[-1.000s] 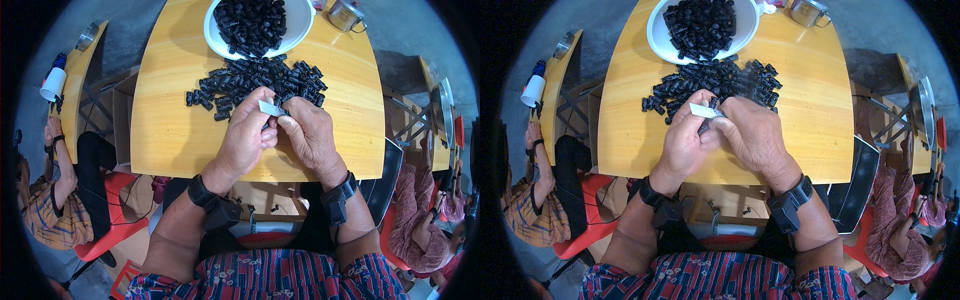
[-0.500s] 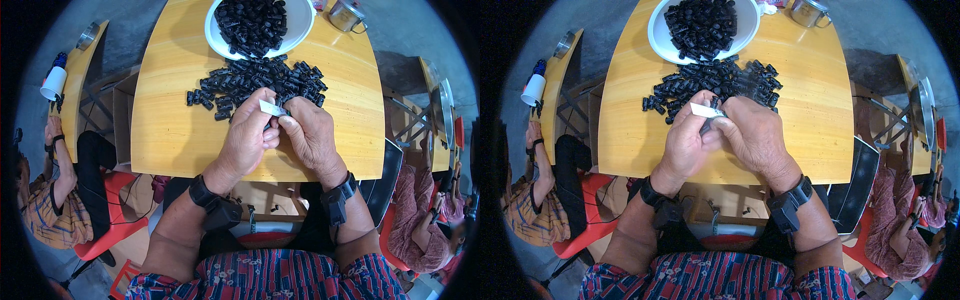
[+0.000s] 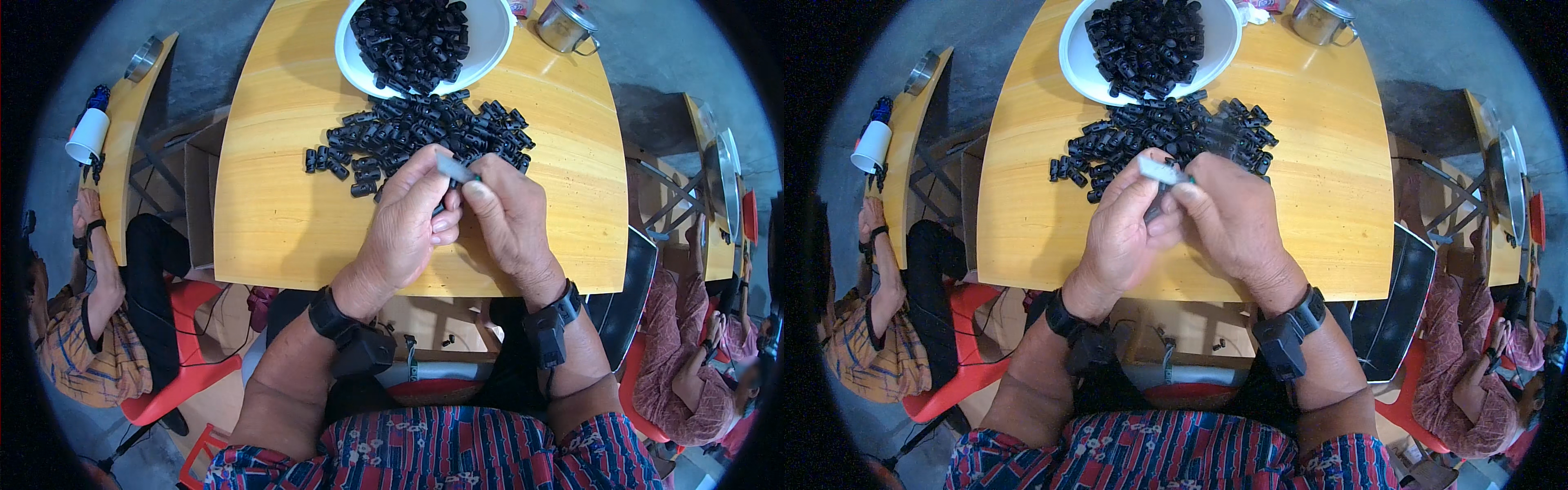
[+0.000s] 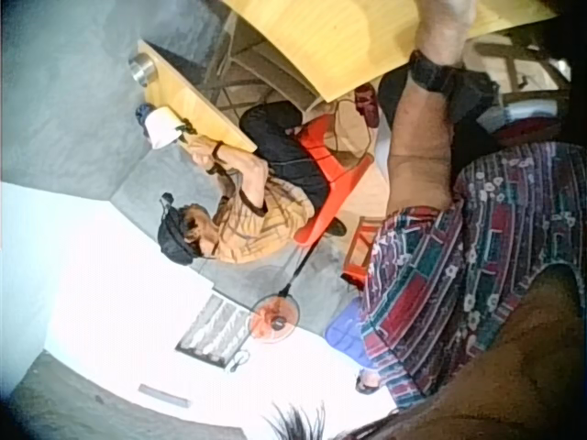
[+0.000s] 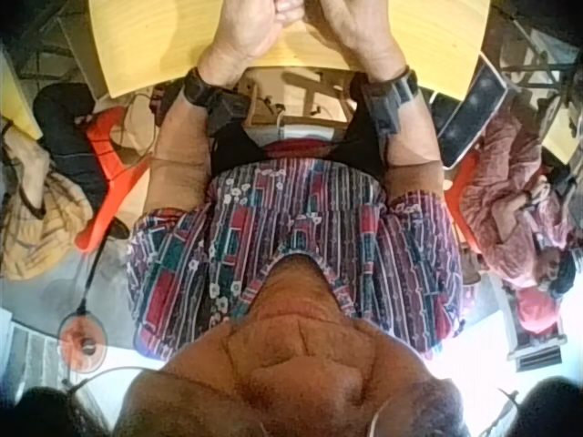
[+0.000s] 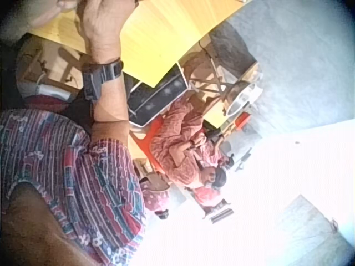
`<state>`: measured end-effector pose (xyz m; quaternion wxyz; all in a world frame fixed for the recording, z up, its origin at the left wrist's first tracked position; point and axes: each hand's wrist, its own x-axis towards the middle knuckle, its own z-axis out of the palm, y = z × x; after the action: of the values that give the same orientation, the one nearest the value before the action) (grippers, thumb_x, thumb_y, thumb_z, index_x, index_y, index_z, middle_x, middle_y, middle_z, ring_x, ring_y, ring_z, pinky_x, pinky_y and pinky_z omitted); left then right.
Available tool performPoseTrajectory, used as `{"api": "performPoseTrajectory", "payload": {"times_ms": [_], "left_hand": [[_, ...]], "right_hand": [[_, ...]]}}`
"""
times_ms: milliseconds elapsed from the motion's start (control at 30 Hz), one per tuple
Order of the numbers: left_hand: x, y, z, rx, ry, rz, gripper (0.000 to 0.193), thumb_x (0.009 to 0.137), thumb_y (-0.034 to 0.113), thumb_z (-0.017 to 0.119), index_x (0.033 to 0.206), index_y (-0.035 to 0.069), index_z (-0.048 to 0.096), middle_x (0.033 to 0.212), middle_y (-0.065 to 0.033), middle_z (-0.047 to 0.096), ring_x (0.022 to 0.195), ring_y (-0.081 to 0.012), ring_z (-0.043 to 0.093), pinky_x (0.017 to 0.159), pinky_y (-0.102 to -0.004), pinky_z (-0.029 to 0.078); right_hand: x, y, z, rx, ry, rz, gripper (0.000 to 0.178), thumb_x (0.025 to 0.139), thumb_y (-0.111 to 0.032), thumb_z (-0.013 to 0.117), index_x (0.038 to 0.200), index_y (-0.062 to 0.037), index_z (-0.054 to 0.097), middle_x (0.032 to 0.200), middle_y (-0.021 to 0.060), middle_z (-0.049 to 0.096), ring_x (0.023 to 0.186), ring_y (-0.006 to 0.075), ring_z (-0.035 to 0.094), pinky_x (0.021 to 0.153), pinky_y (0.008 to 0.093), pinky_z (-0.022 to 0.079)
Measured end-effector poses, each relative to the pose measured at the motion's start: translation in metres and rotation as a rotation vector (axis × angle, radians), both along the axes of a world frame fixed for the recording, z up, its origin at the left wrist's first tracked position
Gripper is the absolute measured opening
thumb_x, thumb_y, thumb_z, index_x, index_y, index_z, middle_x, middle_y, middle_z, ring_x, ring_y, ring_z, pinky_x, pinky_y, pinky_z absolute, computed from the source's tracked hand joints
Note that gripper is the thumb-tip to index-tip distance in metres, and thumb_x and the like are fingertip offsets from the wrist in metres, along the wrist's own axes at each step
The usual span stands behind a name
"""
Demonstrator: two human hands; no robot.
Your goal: Remove excess material from small black plastic molded parts using a small blade.
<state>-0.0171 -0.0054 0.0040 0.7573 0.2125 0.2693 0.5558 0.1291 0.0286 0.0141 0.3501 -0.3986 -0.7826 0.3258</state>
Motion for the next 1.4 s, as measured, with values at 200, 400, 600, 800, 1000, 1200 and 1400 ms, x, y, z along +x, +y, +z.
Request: {"api": "performPoseTrajectory", "payload": {"times_ms": [200,400,600,800,1000,1200,1400], "left_hand": [[0.005,0.002,0.002,0.008,-0.052,-0.005,0.012,0.099,0.025,0.041,0.101,0.014,0.044,0.076,0.002,0.043,0.058,-0.0019,0.034,0.048,-0.0155,0.028],[0.006,0.001,0.006,-0.088,-0.031,0.055,0.014,0.099,0.027,0.041,0.1,0.014,0.045,0.077,0.0021,0.043,0.058,-0.0013,0.034,0.048,-0.0147,0.027],[0.003,0.002,-0.005,0.063,-0.028,0.062,0.022,0.1,0.027,0.038,0.105,0.008,0.048,0.091,0.0008,0.052,0.072,-0.0045,0.046,0.064,-0.0194,0.04],[0.008,0.004,0.005,0.006,0.023,0.149,0.018,0.1,0.031,0.041,0.094,0.015,0.046,0.076,0.0045,0.044,0.06,0.0003,0.037,0.047,-0.014,0.028],[0.005,0.003,0.0,-0.046,0.03,0.188,0.021,0.099,0.024,0.043,0.112,0.008,0.047,0.097,0.0002,0.053,0.092,-0.0095,0.053,0.081,-0.0256,0.046],[0.007,0.003,0.003,0.031,0.11,0.08,0.015,0.099,0.023,0.043,0.091,0.011,0.044,0.073,0.0052,0.041,0.056,-0.0004,0.034,0.046,-0.0158,0.029],[0.009,0.004,0.004,0.22,0.573,0.135,0.017,0.095,0.02,0.052,0.088,0.006,0.047,0.069,0.0016,0.044,0.06,-0.0041,0.04,0.051,-0.021,0.036]], "right_hand": [[0.007,-0.002,-0.002,-0.264,0.446,-0.034,0.019,0.091,-0.018,0.053,0.09,-0.0001,0.058,0.082,0.0042,0.055,0.074,0.0115,0.05,0.066,0.0243,0.042],[0.004,-0.006,0.001,0.043,0.247,-0.074,0.03,0.079,-0.011,0.065,0.108,-0.0031,0.064,0.085,0.0084,0.063,0.07,0.0153,0.057,0.064,0.0263,0.046],[-0.003,-0.006,0.001,0.314,0.134,-0.034,0.045,0.068,-0.014,0.076,0.112,-0.0074,0.066,0.066,0.0074,0.055,0.058,0.019,0.055,0.053,0.0289,0.045],[-0.005,-0.007,-0.001,0.398,0.068,-0.047,0.05,0.064,-0.02,0.079,0.111,-0.0079,0.066,0.061,0.0054,0.048,0.052,0.0186,0.048,0.048,0.0297,0.04],[-0.003,-0.007,0.0,0.386,0.064,-0.041,0.045,0.063,-0.015,0.078,0.106,-0.0066,0.067,0.063,0.0057,0.05,0.053,0.0204,0.05,0.049,0.03,0.042],[-0.002,-0.008,-0.001,0.154,0.205,-0.208,0.03,0.072,-0.004,0.068,0.103,-0.002,0.066,0.075,0.0077,0.061,0.065,0.0157,0.058,0.061,0.0259,0.047],[0.006,-0.006,-0.002,-0.394,0.503,-0.164,0.016,0.084,-0.008,0.062,0.097,0.0016,0.065,0.088,0.0041,0.064,0.081,0.0106,0.058,0.074,0.024,0.047]]}}
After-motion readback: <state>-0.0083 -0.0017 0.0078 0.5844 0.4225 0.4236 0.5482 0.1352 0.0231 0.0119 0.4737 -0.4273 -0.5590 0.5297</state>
